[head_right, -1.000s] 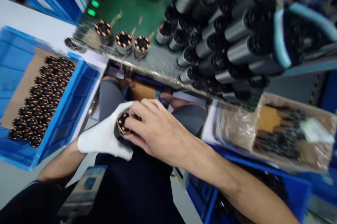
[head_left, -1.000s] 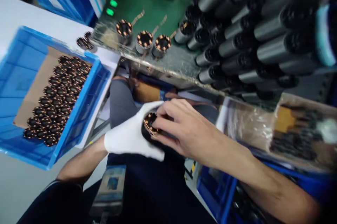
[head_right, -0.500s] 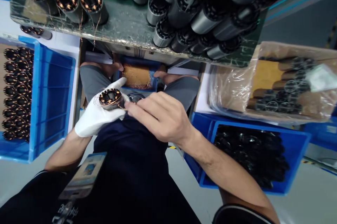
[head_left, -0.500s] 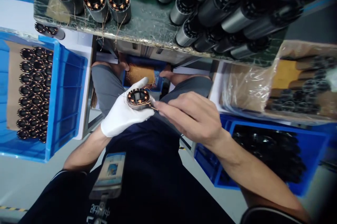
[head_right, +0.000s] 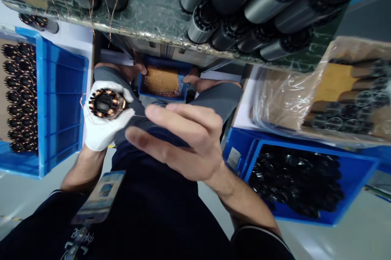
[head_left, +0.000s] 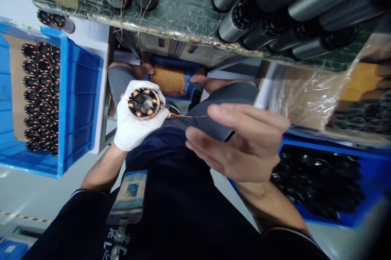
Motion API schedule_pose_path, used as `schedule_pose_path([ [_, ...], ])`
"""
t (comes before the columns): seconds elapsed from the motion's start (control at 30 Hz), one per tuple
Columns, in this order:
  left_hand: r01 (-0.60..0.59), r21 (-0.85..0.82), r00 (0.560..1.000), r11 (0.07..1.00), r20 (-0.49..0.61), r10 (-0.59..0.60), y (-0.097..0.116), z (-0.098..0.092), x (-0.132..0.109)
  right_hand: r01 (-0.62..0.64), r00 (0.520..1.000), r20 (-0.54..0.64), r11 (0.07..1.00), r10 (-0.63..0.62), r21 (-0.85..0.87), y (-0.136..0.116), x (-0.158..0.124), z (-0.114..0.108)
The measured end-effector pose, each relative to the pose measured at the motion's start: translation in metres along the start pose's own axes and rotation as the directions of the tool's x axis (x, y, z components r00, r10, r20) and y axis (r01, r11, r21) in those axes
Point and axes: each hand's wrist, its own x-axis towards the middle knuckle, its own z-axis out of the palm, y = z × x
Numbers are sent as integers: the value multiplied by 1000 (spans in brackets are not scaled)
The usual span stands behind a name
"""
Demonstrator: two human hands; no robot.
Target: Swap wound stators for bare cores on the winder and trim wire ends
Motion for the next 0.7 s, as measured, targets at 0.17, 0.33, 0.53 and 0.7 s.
schedule_pose_path([
  [0.17,-7,193,998,981,70,-7,16,4,-10,42,984,177,992,-21,-119,5,7,2],
  [0.33,11,284,986,959,157,-58,25,0,-13,-286,942,303,820,146,495,0,-10,5],
  [0.53,303,-263,886,916,432,-169,23,13,-12,-431,858,373,99,354,897,-26,-14,24],
  [0.7,416,-416,909,809,226,-351,12,11,-3,-294,946,319,591,65,751,-26,-39,29],
])
